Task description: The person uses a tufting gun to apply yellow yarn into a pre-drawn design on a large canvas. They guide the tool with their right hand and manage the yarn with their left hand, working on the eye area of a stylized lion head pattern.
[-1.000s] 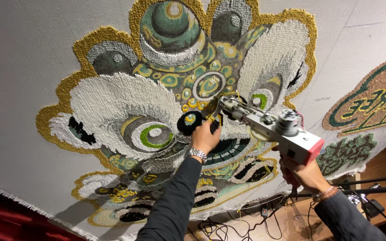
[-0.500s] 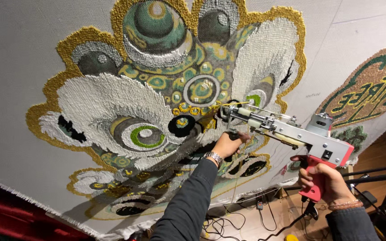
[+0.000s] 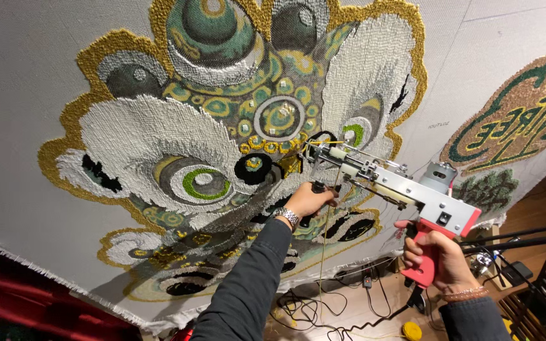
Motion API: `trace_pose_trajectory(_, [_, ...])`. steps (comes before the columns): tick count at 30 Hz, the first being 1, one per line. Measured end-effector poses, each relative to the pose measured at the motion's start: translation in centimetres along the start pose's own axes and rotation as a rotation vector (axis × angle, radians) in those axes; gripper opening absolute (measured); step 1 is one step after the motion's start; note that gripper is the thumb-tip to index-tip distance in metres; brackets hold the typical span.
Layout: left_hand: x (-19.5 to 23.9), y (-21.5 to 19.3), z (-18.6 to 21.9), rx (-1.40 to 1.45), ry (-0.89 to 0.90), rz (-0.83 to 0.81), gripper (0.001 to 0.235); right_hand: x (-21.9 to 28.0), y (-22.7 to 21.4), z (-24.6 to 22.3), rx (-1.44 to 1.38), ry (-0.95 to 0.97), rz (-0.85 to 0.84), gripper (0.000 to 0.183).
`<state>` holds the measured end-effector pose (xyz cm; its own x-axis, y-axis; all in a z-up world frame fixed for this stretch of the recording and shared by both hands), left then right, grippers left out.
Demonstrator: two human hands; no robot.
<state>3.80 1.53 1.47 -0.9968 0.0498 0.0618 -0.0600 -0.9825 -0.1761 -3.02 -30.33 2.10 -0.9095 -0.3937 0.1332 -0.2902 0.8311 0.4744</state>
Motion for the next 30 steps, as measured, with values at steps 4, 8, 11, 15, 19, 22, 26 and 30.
trace_pose_trajectory(4, [-0.2, -1.0, -0.2, -0.126, 0.003, 0.04, 0.025, -0.1, 1.2, 0.0, -0.013, 0.036, 0.003, 0.056])
trace_pose_trajectory(8, [0.3, -1.4, -0.1, -0.113, 0.023, 0.045, 0.022, -0.1, 1.7, 0.1, -0.001, 0.032, 0.003, 0.057])
trace_pose_trajectory(11, [0.7, -1.5, 0.0, -0.117, 0.012, 0.055, 0.023, -0.1, 1.6, 0.3, -0.018, 0.015, -0.016, 0.055])
trace_pose_trajectory(15, [0.2, -1.6, -0.2, -0.066, -0.013, 0.032, 0.019, -0.6, 1.7, 0.6, -0.05, 0.022, -0.008, 0.055])
trace_pose_trajectory(19, [-0.7, -2.0, -0.9, -0.045, -0.017, 0.036, 0.018, -0.9, 2.1, 0.8, -0.058, 0.022, 0.009, 0.054])
trace_pose_trajectory(22, [-1.0, -2.3, -0.9, -0.057, 0.003, 0.041, 0.019, -1.0, 2.8, 0.5, -0.07, 0.019, 0.003, 0.053])
trace_pose_trajectory(26, [-0.9, -3.2, -0.1, -0.071, 0.021, 0.06, 0.022, -0.9, 4.5, 0.4, -0.084, 0.033, 0.048, 0.052])
trace_pose_trajectory(30, [-0.7, -5.0, 0.9, -0.11, 0.03, 0.114, 0.029, -1.0, 7.5, 0.7, -0.126, 0.027, 0.072, 0.049])
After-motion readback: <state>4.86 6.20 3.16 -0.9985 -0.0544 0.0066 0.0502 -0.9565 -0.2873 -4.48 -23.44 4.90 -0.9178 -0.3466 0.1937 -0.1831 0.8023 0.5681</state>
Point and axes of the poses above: each hand's wrist, its own x-axis away from the middle knuckle, its own y-axis out of the palm, z = x × y, the point moved 3 cm from there along -x, towards the middle knuckle, and after that the axes turned 2 degrees about z, right-handed, at the moved point
